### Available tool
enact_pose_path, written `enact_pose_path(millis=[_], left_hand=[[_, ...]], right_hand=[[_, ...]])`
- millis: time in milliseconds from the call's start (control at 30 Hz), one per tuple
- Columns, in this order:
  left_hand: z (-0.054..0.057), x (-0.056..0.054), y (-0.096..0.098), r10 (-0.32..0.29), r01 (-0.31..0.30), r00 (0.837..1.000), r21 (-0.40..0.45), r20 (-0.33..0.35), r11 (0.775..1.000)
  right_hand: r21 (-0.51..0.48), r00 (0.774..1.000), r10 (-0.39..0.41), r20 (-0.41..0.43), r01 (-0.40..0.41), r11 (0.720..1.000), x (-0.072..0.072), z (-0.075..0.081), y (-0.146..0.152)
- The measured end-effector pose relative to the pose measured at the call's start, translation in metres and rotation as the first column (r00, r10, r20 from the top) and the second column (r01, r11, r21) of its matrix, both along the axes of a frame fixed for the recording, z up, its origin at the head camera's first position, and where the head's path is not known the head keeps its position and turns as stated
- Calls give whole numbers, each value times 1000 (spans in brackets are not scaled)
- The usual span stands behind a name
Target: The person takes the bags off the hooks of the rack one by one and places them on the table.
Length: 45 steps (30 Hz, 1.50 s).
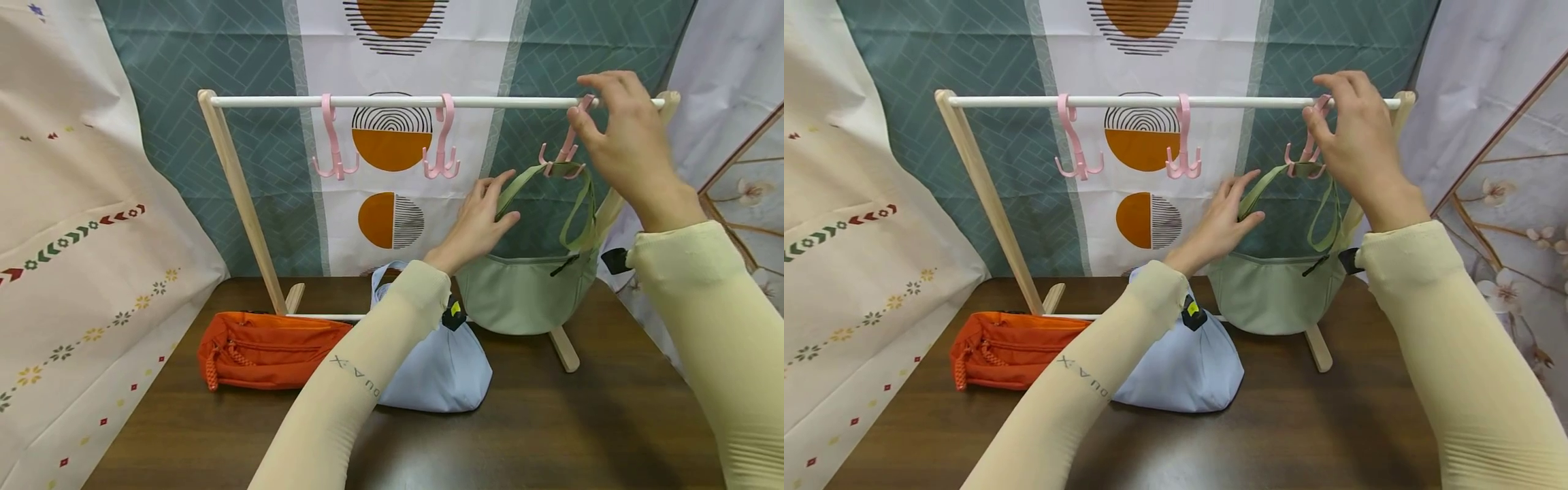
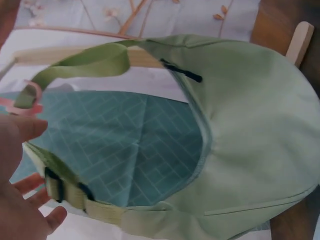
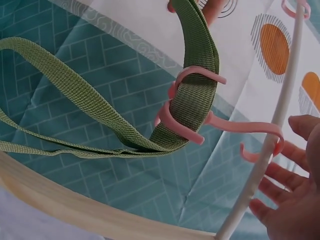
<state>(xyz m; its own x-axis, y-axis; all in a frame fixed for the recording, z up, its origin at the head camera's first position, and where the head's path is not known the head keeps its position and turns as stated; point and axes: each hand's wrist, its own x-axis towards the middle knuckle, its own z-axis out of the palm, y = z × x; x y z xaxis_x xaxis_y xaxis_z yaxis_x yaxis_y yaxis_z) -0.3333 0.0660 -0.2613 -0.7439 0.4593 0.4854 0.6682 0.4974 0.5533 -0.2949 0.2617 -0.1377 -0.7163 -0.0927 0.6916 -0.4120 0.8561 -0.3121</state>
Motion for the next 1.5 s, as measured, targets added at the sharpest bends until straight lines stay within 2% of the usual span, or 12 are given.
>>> enact_pose_path(millis=[133, 300, 433, 567, 700, 833, 933, 1067, 1233, 1500], left_hand=[[-13, -5, 7, 45, -46, 997, -10, -58, 999], [-28, -6, 9, 82, -73, 993, 104, -89, 992], [-31, -6, 6, 75, -51, 990, 195, -115, 979], [-27, -5, 4, 90, -49, 984, 249, -156, 967], [-16, -2, 3, 86, -38, 985, 300, -150, 953], [3, 3, 6, 80, -42, 991, 317, -109, 947], [20, 9, 11, 76, -48, 994, 299, -84, 953], [41, 20, 19, 43, -22, 997, 273, -70, 962], [59, 30, 27, 12, 12, 995, 236, -102, 972], [76, 36, 33, -23, 59, 988, 233, -155, 971]], right_hand=[[11, 999, -46, -25, 46, 999, -2, -3, -1], [14, 997, -64, -48, 64, 998, -6, -6, -1], [-4, 997, -32, -74, 32, 999, -8, -7, 1], [-12, 997, -9, -80, 8, 1000, -8, -7, 3], [-22, 998, 0, -68, -1, 1000, -8, -7, 3], [-46, 999, -10, -42, 8, 999, -7, -6, 2], [-69, 999, -19, -28, 17, 997, -6, -6, 2], [-95, 999, -23, -25, 20, 995, -5, -6, 2], [-105, 999, -20, -29, 17, 994, -3, -5, 2], [-123, 999, -21, -30, 17, 992, -2, -5, 3]])
